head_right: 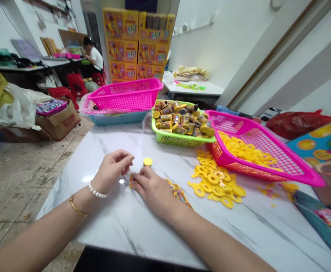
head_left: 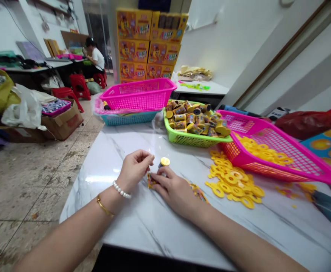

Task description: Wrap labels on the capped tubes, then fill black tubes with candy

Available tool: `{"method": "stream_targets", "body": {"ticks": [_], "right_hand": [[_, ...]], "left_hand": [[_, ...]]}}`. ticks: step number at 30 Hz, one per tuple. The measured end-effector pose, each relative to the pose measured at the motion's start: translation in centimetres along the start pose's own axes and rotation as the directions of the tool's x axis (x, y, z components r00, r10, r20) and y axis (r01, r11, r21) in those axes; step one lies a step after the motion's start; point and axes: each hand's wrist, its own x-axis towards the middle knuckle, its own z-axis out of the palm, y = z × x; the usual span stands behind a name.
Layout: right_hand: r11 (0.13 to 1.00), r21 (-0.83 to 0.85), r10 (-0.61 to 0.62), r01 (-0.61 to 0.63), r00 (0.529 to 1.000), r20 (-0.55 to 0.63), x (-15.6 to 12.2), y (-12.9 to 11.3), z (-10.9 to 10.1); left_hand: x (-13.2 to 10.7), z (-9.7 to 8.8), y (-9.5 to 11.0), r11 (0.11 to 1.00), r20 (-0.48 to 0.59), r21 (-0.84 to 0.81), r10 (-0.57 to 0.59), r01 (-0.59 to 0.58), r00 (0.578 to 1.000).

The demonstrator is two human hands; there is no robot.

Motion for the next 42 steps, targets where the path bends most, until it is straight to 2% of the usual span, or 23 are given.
{"method": "stream_targets", "body": {"ticks": [2,5,8,10,12,15,17,19,21,26,28,29,31,33,34,36,39,42], "right_hand": [[1.000,-0.024,0.002,-0.001,0.999,0.044,0.0,0.2,0.8],[0.999,-0.035,-0.032,0.033,0.999,0.018,0.0,0.3,1.1],[0.996,0.038,-0.072,0.078,0.986,-0.150,0.1,0.2,0.4],[0.991,0.095,-0.063,0.099,0.944,-0.325,0.2,0.0,-0.2],[0.988,0.123,-0.023,0.090,0.883,-0.469,0.4,-0.2,-0.8],[0.982,0.189,0.077,0.032,0.836,-0.543,0.4,-0.2,-1.2],[0.952,0.305,0.176,-0.024,0.858,-0.483,0.3,-0.1,-1.2],[0.897,0.434,0.256,-0.081,0.896,-0.363,0.2,-0.1,-1.1],[0.864,0.491,0.275,-0.110,0.921,-0.277,0.0,-0.2,-1.1],[0.931,0.357,0.205,-0.080,0.922,-0.328,0.3,0.2,-2.8],[0.942,0.318,0.206,-0.107,0.932,-0.297,0.5,0.5,-3.7],[0.936,0.328,0.214,-0.129,0.948,-0.237,0.6,0.7,-4.0],[0.899,0.394,0.226,-0.192,0.973,-0.041,0.7,0.8,-4.2],[0.853,0.451,0.229,-0.264,0.965,0.131,0.7,0.7,-4.1],[0.834,0.467,0.238,-0.294,0.955,0.176,0.6,0.5,-4.0],[0.800,0.498,0.289,-0.335,0.942,0.170,0.5,0.3,-3.8],[0.734,0.581,0.390,-0.351,0.919,0.063,0.5,0.1,-3.7],[0.685,0.650,0.453,-0.327,0.891,-0.029,0.7,0.3,-3.8]], "left_hand": [[0.1,0.0,-0.2,1.000,0.002,0.004,0.003,-0.003,1.000],[0.4,0.0,-0.6,1.000,0.003,0.000,0.008,-0.008,1.000],[0.5,-0.1,-0.8,1.000,-0.008,0.002,0.001,-0.001,1.000],[0.2,0.1,-1.0,1.000,0.028,0.000,-0.002,0.002,1.000],[-0.2,0.3,-1.2,1.000,0.128,-0.006,-0.011,0.012,0.992],[-0.8,0.8,-1.3,0.999,0.282,-0.034,-0.015,0.025,0.959],[-1.0,0.8,-1.2,0.999,0.312,-0.030,-0.017,0.028,0.950],[-1.0,0.7,-1.0,1.000,0.309,-0.013,-0.019,0.024,0.951],[-0.9,0.5,-0.8,1.000,0.310,-0.013,-0.016,0.021,0.951],[-0.7,0.1,-0.9,0.998,0.362,0.013,-0.065,0.065,0.930],[-0.6,0.2,-1.0,0.995,0.370,0.067,-0.090,0.070,0.925],[-0.6,0.2,-1.0,0.993,0.372,0.095,-0.096,0.065,0.923],[-0.7,0.4,-0.9,0.990,0.375,0.135,-0.098,0.051,0.922],[-0.8,0.5,-0.9,0.989,0.370,0.146,-0.091,0.039,0.925],[-0.9,0.6,-0.8,0.989,0.348,0.146,-0.078,0.028,0.934],[-1.1,0.7,-0.6,0.990,0.244,0.143,-0.017,-0.018,0.970],[-1.6,1.0,-0.4,0.987,0.092,0.141,0.070,-0.082,0.993],[-2.2,1.3,-0.1,0.989,0.093,0.133,0.055,-0.067,0.994]]}}
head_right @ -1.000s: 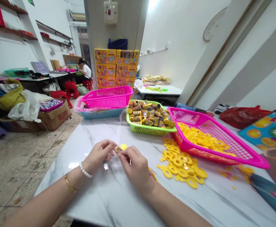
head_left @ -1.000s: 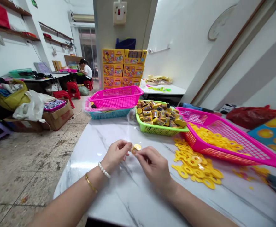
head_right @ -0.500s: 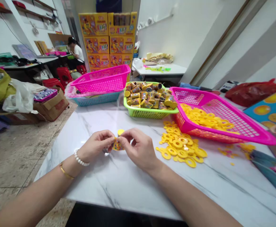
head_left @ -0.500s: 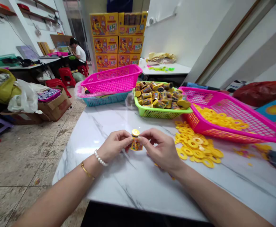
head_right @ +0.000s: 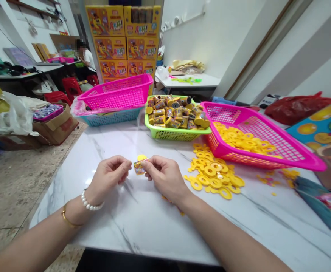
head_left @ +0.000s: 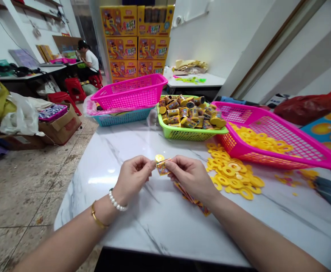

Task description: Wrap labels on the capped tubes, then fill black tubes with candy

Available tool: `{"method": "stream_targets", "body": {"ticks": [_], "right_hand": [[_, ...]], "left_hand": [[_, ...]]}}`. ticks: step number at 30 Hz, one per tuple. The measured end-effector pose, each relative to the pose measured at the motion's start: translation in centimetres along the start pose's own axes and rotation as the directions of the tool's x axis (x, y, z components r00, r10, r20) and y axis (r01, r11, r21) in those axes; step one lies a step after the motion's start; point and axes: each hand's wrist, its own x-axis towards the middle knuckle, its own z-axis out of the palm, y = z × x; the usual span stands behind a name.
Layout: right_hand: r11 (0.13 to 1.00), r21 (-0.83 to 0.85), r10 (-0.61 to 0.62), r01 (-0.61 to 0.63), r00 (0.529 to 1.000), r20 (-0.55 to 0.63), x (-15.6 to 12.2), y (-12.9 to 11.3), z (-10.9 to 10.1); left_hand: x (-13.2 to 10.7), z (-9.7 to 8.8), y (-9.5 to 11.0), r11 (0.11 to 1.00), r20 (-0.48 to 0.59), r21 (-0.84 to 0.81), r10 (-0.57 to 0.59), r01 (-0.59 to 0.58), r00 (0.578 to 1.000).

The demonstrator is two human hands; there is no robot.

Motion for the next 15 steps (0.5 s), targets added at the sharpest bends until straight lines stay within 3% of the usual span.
{"method": "stream_targets", "body": {"ticks": [7,15], "right_hand": [[0.997,0.039,-0.067,0.072,0.991,-0.113,-0.1,0.1,0.2],[0.970,-0.120,-0.221,0.211,0.972,-0.081,-0.5,0.7,1.0]], "left_hand": [[-0.4,0.4,0.0,0.988,-0.051,-0.092,-0.129,0.124,0.990],[-0.2,0.1,-0.2,0.964,-0.016,-0.214,-0.164,0.157,0.986]]}}
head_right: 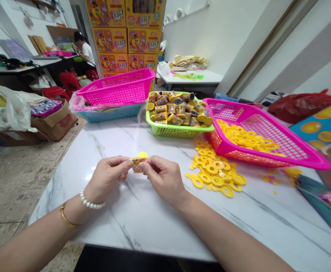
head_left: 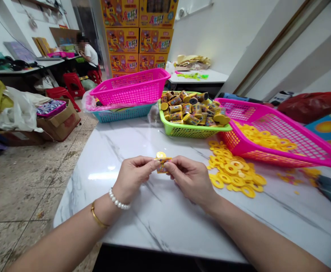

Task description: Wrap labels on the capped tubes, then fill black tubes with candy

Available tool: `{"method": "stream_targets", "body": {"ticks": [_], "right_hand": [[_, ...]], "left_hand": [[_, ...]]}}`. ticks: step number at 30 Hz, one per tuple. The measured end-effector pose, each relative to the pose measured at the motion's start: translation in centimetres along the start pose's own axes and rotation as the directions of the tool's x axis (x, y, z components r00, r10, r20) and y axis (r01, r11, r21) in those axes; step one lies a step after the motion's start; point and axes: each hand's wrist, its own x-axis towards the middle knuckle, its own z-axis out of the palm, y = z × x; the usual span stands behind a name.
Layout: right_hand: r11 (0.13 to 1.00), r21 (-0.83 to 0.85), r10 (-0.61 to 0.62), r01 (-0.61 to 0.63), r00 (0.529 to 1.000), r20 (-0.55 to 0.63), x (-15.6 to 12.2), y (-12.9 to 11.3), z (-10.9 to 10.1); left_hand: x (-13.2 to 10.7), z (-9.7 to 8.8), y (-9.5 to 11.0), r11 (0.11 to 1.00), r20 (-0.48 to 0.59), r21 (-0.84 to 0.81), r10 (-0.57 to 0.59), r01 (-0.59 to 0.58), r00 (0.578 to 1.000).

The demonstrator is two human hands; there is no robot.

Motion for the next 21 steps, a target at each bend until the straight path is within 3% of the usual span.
{"method": "stream_targets", "body": {"ticks": [6,9,12,17,21], "right_hand": [[0.989,-0.111,-0.078,0.094,0.987,0.142,0.4,-0.1,-0.8],[0.990,-0.118,-0.069,0.072,0.997,0.029,1.4,0.3,-2.4],[0.976,-0.208,-0.078,0.060,0.994,-0.080,2.5,1.2,-3.3],[0.901,-0.327,-0.223,0.286,0.950,0.217,2.7,2.9,-2.3],[0.847,-0.420,-0.229,0.326,0.937,0.265,2.2,3.3,-1.9]], "left_hand": [[0.1,-0.2,0.4,0.975,0.057,-0.071,-0.206,0.210,0.977],[0.2,-0.5,0.8,0.953,0.137,-0.060,-0.287,0.297,0.948],[0.6,-0.8,1.0,0.953,0.161,-0.074,-0.280,0.294,0.947],[1.5,-1.3,1.0,0.952,0.020,-0.101,-0.287,0.288,0.958],[2.1,-1.5,0.8,0.941,0.017,-0.183,-0.285,0.283,0.958]]}}
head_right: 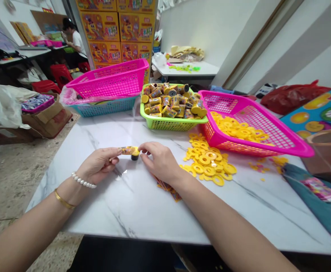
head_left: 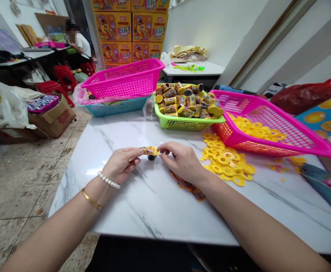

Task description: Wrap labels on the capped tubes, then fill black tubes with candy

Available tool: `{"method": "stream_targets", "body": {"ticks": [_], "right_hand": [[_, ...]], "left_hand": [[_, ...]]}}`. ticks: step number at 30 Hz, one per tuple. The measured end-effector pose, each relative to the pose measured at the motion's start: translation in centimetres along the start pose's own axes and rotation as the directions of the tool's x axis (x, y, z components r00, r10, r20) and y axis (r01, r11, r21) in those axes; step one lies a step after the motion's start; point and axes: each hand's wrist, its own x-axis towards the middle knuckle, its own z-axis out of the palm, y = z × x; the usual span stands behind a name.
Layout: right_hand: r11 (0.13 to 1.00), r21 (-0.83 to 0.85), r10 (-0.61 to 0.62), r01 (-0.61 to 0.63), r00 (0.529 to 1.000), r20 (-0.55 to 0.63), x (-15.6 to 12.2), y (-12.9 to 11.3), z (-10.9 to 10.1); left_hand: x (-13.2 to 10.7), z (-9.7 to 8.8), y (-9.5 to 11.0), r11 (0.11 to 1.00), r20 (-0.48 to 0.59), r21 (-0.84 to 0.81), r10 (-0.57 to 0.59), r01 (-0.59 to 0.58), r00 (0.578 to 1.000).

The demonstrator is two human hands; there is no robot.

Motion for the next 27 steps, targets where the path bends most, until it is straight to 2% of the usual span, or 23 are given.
{"method": "stream_targets", "body": {"ticks": [4,9,11,15,17,19,21,23,24,25,27], "right_hand": [[0.995,-0.063,-0.078,0.079,0.997,0.005,0.0,0.3,0.2],[0.997,-0.076,-0.023,0.009,0.984,-0.178,0.7,0.3,1.5],[1.000,-0.024,-0.020,0.017,0.990,-0.141,1.0,0.1,1.9],[0.993,0.102,-0.065,0.058,0.996,0.062,1.1,-0.2,2.0],[0.994,0.103,-0.031,0.025,0.998,0.058,1.0,-0.1,1.5],[0.974,0.199,0.106,-0.104,0.994,0.002,0.9,0.0,0.8],[0.855,0.456,0.288,-0.248,0.958,-0.019,1.0,0.1,0.2],[0.647,0.697,0.407,-0.310,0.913,0.028,1.1,0.0,-0.2],[0.561,0.765,0.432,-0.316,0.900,0.055,1.1,-0.2,-0.2],[0.508,0.801,0.442,-0.318,0.894,0.074,1.1,-0.3,-0.2],[0.474,0.819,0.451,-0.322,0.888,0.089,1.1,-0.7,0.1]], "left_hand": [[0.3,-0.2,-0.1,1.000,0.016,-0.026,0.006,-0.006,1.000],[0.4,-0.4,-0.4,0.999,0.026,-0.030,0.025,-0.025,0.999],[0.5,-0.5,-0.5,0.999,0.045,-0.027,0.026,-0.025,0.999],[0.8,-0.6,-0.6,0.998,0.041,-0.069,0.016,-0.013,0.999],[0.9,-0.5,-0.3,0.994,0.006,-0.113,0.003,-0.003,1.000],[0.9,-0.4,0.0,0.988,-0.019,-0.150,-0.023,0.020,1.000],[0.8,-0.2,0.2,0.984,-0.024,-0.172,-0.057,0.052,0.998],[0.7,0.0,0.4,0.979,-0.023,-0.189,-0.079,0.074,0.997],[0.6,0.0,0.4,0.977,-0.026,-0.198,-0.085,0.078,0.996],[0.5,0.1,0.4,0.975,-0.033,-0.207,-0.088,0.080,0.996],[0.4,0.2,0.3,0.973,-0.036,-0.213,-0.093,0.084,0.995]]}}
